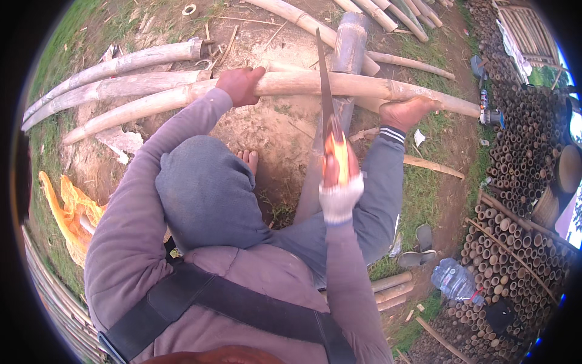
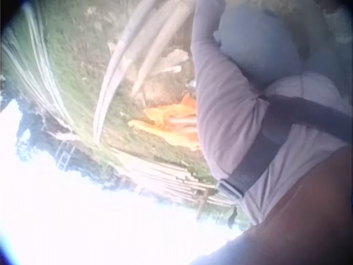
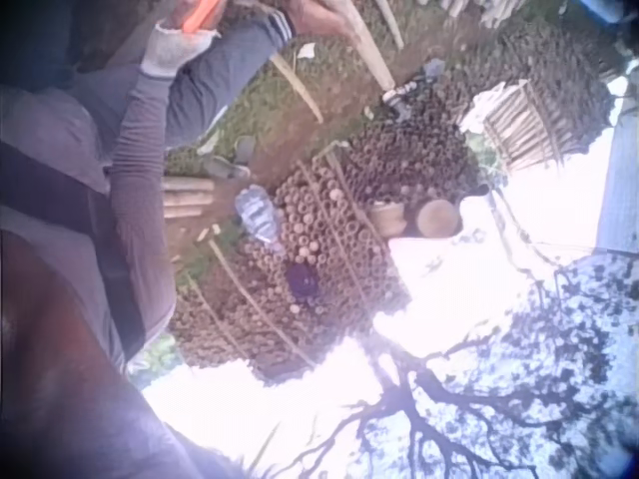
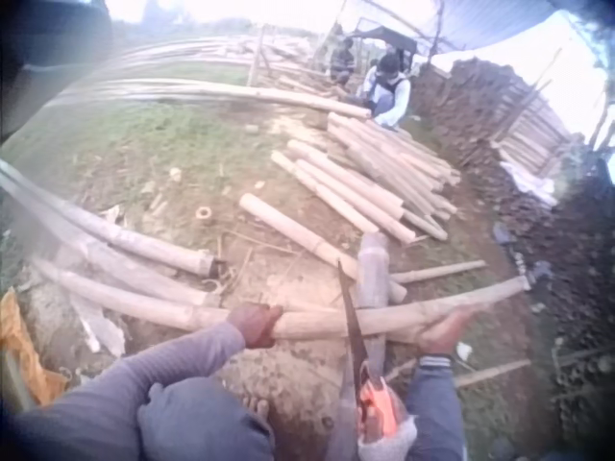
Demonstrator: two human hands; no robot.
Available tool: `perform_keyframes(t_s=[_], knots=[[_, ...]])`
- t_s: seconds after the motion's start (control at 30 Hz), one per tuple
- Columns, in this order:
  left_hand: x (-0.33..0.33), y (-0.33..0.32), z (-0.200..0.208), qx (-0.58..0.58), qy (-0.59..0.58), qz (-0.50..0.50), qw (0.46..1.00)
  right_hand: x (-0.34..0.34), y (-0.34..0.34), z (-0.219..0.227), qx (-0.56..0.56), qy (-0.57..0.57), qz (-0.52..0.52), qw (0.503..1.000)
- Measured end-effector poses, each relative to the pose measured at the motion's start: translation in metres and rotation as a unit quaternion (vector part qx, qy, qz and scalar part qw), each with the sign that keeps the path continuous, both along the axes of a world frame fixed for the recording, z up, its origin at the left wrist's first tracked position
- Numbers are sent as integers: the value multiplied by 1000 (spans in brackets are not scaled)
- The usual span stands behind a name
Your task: The person uses a hand saw to cut bamboo poles into shorter sections. They position each pole on a support, saw through it, and then move the cut pieces aside to continue with the next pole.
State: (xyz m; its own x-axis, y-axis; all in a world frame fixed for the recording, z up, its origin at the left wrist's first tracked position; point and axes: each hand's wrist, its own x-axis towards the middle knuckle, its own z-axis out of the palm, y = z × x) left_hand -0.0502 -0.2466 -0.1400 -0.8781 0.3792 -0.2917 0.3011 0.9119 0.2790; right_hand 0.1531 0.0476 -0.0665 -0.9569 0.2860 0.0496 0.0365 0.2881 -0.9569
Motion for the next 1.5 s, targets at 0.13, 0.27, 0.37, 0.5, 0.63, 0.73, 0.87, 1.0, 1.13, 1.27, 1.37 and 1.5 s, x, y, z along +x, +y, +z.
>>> perform_keyframes(t_s=[0.13,0.27,0.37,0.5,0.63,0.73,0.87,1.0,1.13,1.27,1.37,1.5], knots=[[-8,8,14,-12,-29,-4,1000,-91,-8,-5,159,96,26,982],[-12,-8,12,-15,-9,25,1000,-6,-2,10,103,63,33,992],[-5,-4,10,-19,-24,9,999,101,9,40,7,-44,23,999],[-8,0,-1,-18,-11,4,1000,76,9,36,3,-6,36,999],[-4,9,0,-2,7,-4,1000,-76,-7,13,166,78,28,983],[-1,2,4,-6,-2,4,1000,-80,-17,7,100,69,19,992],[-2,0,8,-6,0,15,1000,-60,-5,-32,55,95,43,993],[-7,9,3,-2,3,8,1000,-69,-15,-3,73,48,-15,996],[-9,16,9,-21,-7,-5,1000,-71,-20,40,210,12,-48,976],[-1,-11,13,-56,-12,42,997,21,-6,51,190,48,10,981],[-7,16,5,-32,-25,2,999,98,6,80,275,25,16,961],[-10,12,0,-24,2,0,1000,47,8,42,220,68,-2,973]])
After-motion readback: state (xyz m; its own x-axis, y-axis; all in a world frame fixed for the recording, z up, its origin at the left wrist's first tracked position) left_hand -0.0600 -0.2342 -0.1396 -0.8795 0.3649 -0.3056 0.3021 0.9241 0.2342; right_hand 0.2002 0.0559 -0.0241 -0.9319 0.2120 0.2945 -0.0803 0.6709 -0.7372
